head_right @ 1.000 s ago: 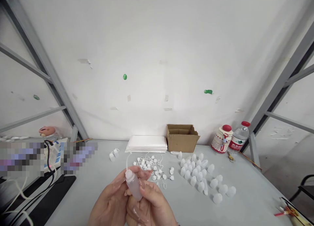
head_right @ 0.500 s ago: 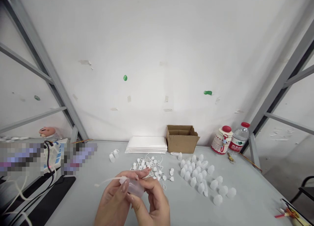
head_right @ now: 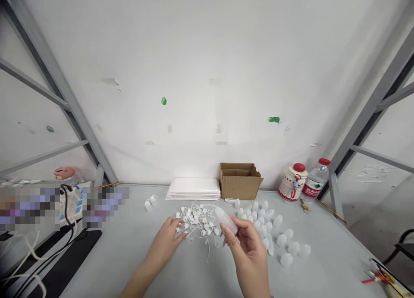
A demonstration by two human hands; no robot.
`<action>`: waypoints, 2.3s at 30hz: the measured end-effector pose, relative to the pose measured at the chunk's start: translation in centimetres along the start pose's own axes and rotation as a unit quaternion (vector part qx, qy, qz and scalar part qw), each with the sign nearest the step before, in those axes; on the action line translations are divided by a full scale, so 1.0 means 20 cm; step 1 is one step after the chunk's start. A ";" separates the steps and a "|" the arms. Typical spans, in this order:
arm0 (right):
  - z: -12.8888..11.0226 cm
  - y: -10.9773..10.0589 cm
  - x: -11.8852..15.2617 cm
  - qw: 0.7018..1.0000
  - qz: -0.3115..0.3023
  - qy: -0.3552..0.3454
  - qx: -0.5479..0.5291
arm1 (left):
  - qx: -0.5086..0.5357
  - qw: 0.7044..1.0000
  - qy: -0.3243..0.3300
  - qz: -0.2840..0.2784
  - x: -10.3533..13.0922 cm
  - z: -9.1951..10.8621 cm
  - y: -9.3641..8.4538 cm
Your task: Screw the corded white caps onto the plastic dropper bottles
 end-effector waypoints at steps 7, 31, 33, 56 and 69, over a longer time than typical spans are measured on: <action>0.13 -0.03 0.03 0.999 -0.025 0.028 0.026 | -0.083 0.996 0.019 0.034 -0.02 -0.13 0.18; 0.31 0.08 0.03 0.997 -0.067 0.021 0.043 | 0.508 0.857 -0.038 0.081 -0.01 -0.02 0.03; 0.33 0.10 0.04 0.995 -0.061 -0.016 0.079 | 0.542 0.839 -0.045 0.033 0.02 0.05 0.03; 0.20 0.19 0.15 0.951 -0.097 -0.242 0.164 | 0.621 0.780 -0.042 0.056 0.13 0.20 -0.05; 0.16 0.21 0.16 0.949 -0.115 -0.256 0.142 | 0.695 0.715 -0.060 0.037 0.14 0.22 -0.01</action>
Point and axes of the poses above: each hand's wrist, its own x-axis away from the middle knuckle, its own y-axis out of the palm, z = x × y, the point moved 3 cm from there along -x, towards the middle knuckle
